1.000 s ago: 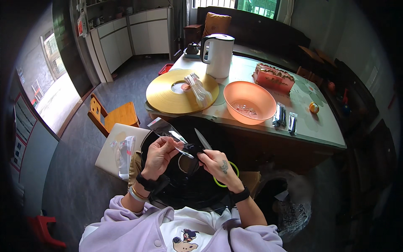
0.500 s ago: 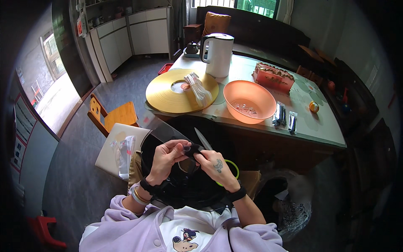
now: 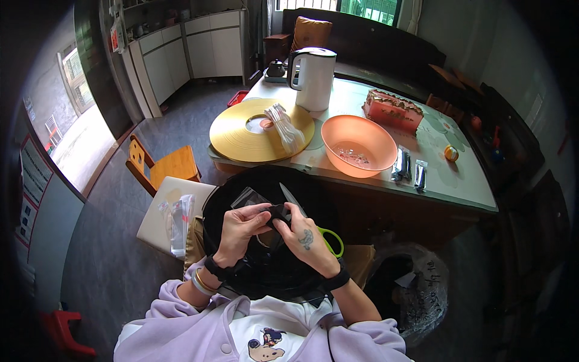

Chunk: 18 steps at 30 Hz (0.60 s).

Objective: Cutting a plastic strap with scissors and assembling small electronic components into a black housing.

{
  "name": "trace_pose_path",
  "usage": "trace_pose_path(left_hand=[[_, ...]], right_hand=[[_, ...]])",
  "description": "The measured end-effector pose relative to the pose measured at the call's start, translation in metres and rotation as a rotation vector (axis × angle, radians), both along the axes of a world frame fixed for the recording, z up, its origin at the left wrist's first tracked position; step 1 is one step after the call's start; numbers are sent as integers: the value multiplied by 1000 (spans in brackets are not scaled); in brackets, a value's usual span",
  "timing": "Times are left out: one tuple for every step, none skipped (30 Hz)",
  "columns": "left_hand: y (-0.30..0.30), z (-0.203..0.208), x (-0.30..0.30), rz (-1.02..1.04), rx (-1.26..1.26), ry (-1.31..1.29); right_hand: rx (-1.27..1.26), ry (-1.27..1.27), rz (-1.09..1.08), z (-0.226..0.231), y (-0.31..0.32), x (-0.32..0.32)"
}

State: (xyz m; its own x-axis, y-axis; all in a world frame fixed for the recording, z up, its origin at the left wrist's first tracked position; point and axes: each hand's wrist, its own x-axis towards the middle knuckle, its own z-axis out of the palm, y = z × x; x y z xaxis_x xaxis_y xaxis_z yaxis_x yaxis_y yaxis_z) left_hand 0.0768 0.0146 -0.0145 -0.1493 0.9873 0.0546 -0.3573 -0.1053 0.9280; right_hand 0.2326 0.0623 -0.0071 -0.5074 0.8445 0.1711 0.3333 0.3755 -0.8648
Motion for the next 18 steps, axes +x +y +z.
trace_pose_path(left_hand=[[0,0,0,-9,-5,-19],[0,0,0,-9,-5,-20],[1,-2,-1,-34,-24,-40],[1,-3,-2,-60,-43,-61],[1,-4,-4,-84,-62,-82],[2,-4,-6,-85,-62,-84],[2,0,-7,-102,-60,-118],[2,4,-7,-120,-57,-153],[3,7,-7,-137,-54,-188],[3,7,-7,-137,-53,-191],[4,8,-6,-62,-26,-206],[4,9,-5,13,0,-221],[5,9,-5,88,28,-235],[5,8,-6,89,29,-236],[5,6,-7,92,31,-228],[5,5,-8,96,34,-220],[5,4,-9,99,38,-211],[5,4,-9,97,38,-212]], right_hand=[[23,2,6,1,0,-1],[23,1,6,2,0,-1],[63,-28,13,3,1,-3],[102,-58,21,5,1,-4],[142,-87,28,9,2,-6],[141,-89,29,14,3,-6],[16,-30,90,22,4,-3],[-110,30,152,29,4,1],[-235,89,215,33,6,5],[-234,87,215,32,7,8],[-283,146,189,30,8,12],[-332,206,164,28,10,15],[-380,267,139,27,12,18],[-379,265,140,25,14,20],[-436,312,132,23,16,22],[-492,359,124,23,17,23],[-548,405,116,22,17,24],[-547,406,114,21,17,25]])
